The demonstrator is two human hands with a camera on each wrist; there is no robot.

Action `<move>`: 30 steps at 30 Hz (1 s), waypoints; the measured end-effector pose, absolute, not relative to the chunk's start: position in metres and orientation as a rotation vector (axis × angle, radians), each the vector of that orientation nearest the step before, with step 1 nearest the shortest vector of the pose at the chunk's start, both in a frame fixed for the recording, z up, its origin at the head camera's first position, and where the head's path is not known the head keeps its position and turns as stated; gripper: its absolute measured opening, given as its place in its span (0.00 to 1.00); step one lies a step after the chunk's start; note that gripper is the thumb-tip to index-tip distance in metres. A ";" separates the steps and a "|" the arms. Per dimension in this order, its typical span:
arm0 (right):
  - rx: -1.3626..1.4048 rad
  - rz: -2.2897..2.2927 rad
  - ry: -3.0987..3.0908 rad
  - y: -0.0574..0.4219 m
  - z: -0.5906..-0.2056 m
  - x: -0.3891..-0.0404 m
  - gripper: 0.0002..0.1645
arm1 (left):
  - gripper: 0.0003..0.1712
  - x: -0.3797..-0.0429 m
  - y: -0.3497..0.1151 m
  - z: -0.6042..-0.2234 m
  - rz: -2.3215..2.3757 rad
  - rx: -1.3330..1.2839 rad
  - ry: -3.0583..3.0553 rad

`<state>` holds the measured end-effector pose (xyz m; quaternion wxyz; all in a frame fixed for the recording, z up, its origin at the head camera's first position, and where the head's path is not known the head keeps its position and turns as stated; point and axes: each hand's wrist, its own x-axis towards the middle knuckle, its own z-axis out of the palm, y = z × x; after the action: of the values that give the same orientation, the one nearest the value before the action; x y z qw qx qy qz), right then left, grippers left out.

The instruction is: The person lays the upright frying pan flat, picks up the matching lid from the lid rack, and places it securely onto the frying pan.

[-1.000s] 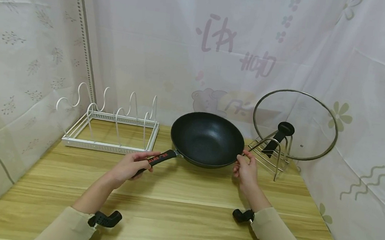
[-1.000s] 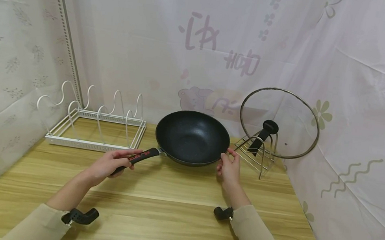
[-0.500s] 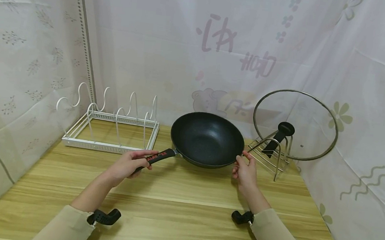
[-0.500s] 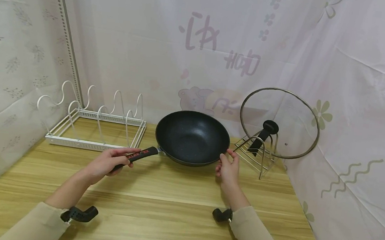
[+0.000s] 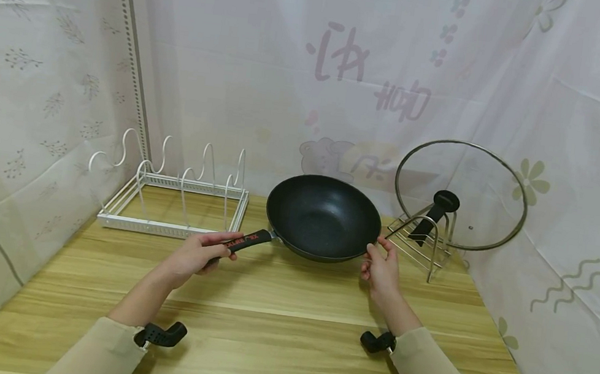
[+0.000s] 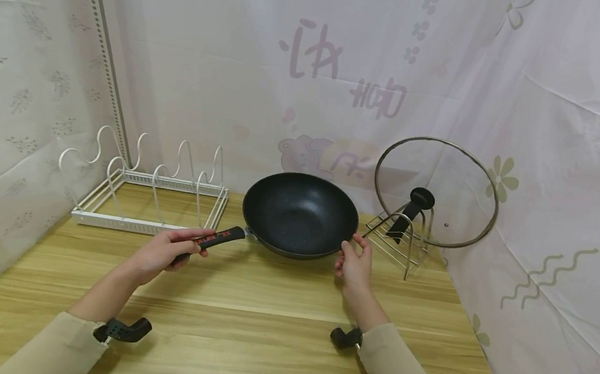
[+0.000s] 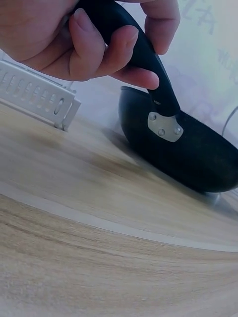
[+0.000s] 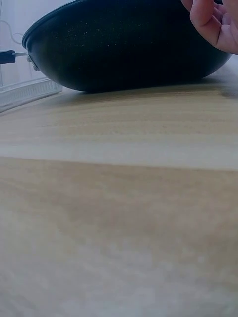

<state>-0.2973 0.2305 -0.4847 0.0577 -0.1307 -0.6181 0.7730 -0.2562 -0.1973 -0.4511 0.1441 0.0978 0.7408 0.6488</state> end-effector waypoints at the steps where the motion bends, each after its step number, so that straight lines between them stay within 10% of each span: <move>1: -0.397 2.345 -1.873 0.230 -0.485 -0.297 0.24 | 0.34 -0.256 -0.198 -0.451 1.872 0.282 2.132; 30: -0.384 2.316 -1.917 0.230 -0.483 -0.290 0.26 | 0.33 -0.260 -0.204 -0.452 1.888 0.253 2.150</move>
<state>-0.2899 0.2296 -0.4828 0.0552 -0.1266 -0.6316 0.7629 -0.2602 -0.2038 -0.4525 0.1343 0.0871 0.7417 0.6513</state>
